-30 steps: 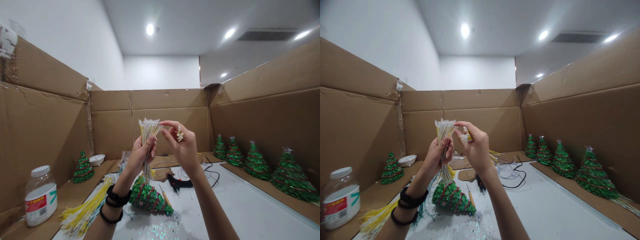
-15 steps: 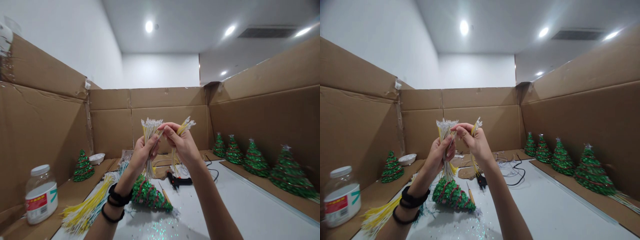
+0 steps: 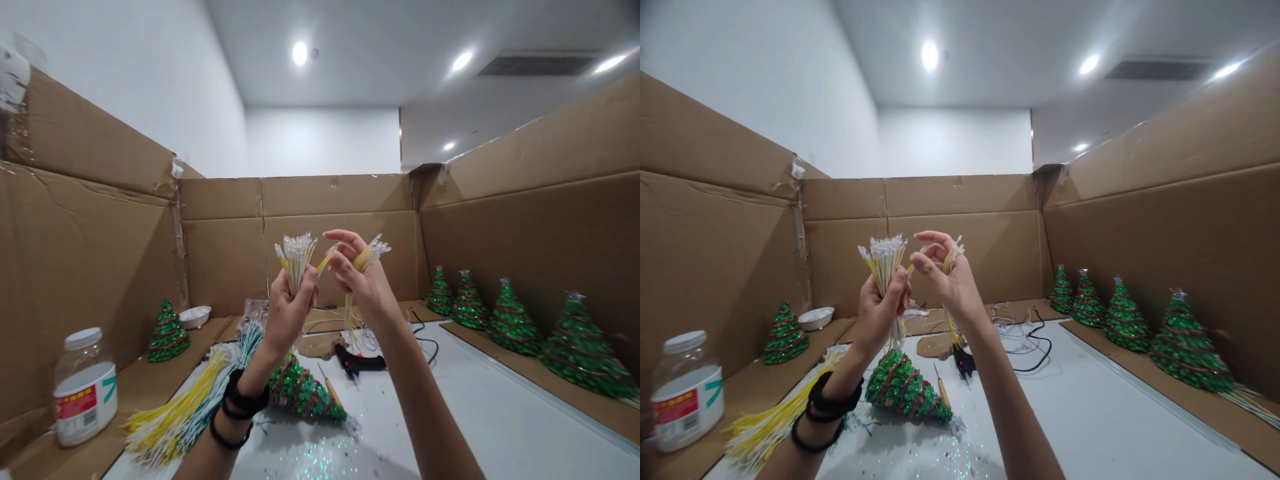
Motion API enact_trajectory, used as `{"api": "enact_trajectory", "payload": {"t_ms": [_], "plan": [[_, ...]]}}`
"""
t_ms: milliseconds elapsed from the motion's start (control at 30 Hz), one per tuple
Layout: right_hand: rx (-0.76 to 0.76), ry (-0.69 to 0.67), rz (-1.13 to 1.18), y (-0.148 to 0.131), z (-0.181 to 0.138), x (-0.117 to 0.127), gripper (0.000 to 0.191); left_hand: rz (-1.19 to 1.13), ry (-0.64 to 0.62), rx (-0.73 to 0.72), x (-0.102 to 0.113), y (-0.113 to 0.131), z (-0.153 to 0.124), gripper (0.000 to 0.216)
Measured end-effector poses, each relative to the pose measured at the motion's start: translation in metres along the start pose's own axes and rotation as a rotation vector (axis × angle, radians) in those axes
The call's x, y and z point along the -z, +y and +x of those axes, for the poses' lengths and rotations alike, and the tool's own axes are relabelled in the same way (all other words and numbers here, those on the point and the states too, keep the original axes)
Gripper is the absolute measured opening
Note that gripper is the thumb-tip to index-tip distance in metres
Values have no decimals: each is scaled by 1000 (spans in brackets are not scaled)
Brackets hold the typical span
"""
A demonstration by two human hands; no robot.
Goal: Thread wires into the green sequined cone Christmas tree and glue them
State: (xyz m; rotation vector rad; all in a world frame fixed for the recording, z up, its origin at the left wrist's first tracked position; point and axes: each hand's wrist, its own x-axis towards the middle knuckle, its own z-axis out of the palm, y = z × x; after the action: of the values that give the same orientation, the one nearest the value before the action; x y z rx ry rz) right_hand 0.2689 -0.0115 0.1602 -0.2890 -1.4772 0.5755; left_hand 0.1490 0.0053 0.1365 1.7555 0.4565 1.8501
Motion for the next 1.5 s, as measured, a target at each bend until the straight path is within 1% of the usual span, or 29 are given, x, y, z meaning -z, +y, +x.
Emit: {"api": "enact_trajectory", "payload": {"t_ms": [133,267,333,400,533,733,867,967,1167,1400,1500], "plan": [[-1,84,-49,0,1,-1,23,146,58,-121,2,-8,-3,22],[17,99,-105,-3,0,-2,17,285,133,-212,4,-14,-5,16],[32,110,-143,-6,-1,-2,15,316,192,-248,4,-14,-6,14],[41,116,-164,-7,-1,-3,15,338,222,-270,3,-13,-6,14],[45,110,-180,-8,-2,-2,15,364,211,-276,3,-12,-6,15],[11,28,-170,-8,-2,0,16,426,216,-296,5,-14,-6,19],[14,31,-136,-7,-2,-1,14,433,184,-312,4,-15,-7,19],[4,27,-157,-7,-3,0,13,418,174,-315,4,-14,-7,20],[105,41,-248,-9,-4,-1,14,407,204,-303,4,-15,-6,23],[182,61,-375,-9,-8,-2,16,391,201,-302,2,-15,-5,20],[211,51,-369,-10,-8,-2,14,386,182,-289,1,-13,-4,21]]}}
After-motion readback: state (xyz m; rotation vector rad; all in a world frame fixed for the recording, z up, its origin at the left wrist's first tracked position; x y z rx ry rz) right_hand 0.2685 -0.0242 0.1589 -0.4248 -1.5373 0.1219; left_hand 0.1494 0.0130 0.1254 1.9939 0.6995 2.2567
